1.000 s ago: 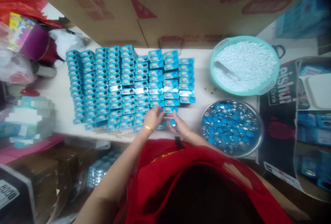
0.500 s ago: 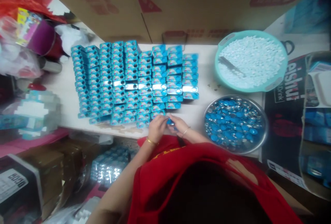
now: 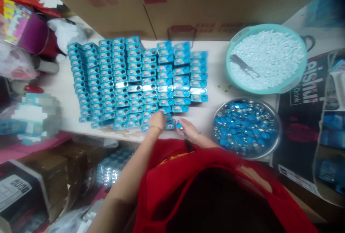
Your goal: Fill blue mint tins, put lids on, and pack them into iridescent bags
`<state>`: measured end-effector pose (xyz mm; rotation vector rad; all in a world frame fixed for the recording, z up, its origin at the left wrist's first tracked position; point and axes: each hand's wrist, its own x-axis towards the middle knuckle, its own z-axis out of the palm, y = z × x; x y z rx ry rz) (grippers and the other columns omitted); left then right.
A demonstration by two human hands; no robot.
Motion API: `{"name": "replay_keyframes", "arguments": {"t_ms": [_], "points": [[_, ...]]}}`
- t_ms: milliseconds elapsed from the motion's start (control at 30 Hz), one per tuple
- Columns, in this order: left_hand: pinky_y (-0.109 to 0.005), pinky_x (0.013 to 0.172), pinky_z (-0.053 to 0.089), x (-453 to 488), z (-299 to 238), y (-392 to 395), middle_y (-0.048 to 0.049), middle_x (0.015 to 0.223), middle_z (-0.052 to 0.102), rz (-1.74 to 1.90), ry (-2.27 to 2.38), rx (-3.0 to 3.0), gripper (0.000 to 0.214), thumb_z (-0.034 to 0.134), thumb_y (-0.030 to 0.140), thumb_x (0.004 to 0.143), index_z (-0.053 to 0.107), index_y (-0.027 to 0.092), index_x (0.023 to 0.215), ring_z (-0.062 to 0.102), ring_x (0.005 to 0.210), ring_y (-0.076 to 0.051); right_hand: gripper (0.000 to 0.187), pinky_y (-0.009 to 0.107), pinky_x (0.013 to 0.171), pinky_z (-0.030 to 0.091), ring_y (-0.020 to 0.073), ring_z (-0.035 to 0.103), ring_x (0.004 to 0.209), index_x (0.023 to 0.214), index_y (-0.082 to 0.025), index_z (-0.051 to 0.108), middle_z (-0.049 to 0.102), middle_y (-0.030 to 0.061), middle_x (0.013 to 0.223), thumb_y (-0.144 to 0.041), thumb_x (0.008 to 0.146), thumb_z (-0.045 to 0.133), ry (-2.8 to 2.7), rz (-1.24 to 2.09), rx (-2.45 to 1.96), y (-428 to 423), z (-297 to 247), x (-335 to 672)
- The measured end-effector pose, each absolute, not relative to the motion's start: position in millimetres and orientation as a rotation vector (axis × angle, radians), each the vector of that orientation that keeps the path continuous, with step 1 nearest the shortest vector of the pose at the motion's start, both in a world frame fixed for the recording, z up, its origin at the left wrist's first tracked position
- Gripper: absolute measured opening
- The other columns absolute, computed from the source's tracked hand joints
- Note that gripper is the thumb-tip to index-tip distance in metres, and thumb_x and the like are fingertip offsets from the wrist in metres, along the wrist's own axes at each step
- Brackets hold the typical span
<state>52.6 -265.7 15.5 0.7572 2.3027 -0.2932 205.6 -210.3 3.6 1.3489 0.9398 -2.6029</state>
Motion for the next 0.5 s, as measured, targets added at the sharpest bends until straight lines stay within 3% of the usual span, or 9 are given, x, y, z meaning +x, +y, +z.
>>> {"name": "replay_keyframes", "arguments": {"t_ms": [133,267,400,500], "points": [[-0.035,0.077,0.048,37.5,12.1,-258.1,-0.0201,0.104,0.069,-0.385,2.221,0.693,0.048,0.054,0.059,0.080,0.070,0.016,0.094,0.064,0.102,-0.034,0.048,0.016,0.032,0.016,0.0064,0.036,0.034,0.081,-0.023,0.041,0.053,-0.0059,0.050,-0.068,0.075,0.057,0.980,-2.565,1.298,-212.9,0.8,204.5],[-0.035,0.076,0.048,43.4,21.6,-262.8,-0.0180,0.096,0.069,-0.303,2.304,0.741,0.038,0.056,0.051,0.083,0.068,0.016,0.092,0.065,0.095,-0.032,0.048,0.015,0.032,0.016,0.0067,0.038,0.033,0.085,-0.024,0.041,0.053,-0.0066,0.050,-0.069,0.077,0.055,0.990,-2.556,1.317,-216.2,-3.4,205.8],[-0.028,0.075,0.047,76.0,33.9,-285.6,-0.0061,0.087,0.066,0.370,2.211,0.923,0.025,0.057,0.035,0.084,0.062,0.019,0.103,0.063,0.082,-0.019,0.050,0.016,0.031,0.015,0.0059,0.034,0.031,0.086,-0.023,0.042,0.050,-0.0077,0.048,-0.071,0.076,0.053,1.018,-2.604,1.274,-219.1,-3.2,210.6],[-0.024,0.073,0.047,105.1,32.9,-303.7,-0.0022,0.085,0.063,0.813,1.995,0.910,0.015,0.060,0.023,0.078,0.061,0.018,0.092,0.058,0.076,-0.013,0.050,0.016,0.031,0.015,0.0056,0.033,0.029,0.088,-0.023,0.044,0.046,-0.0099,0.045,-0.070,0.075,0.055,1.051,-2.612,1.223,-222.8,0.5,214.4]]}}
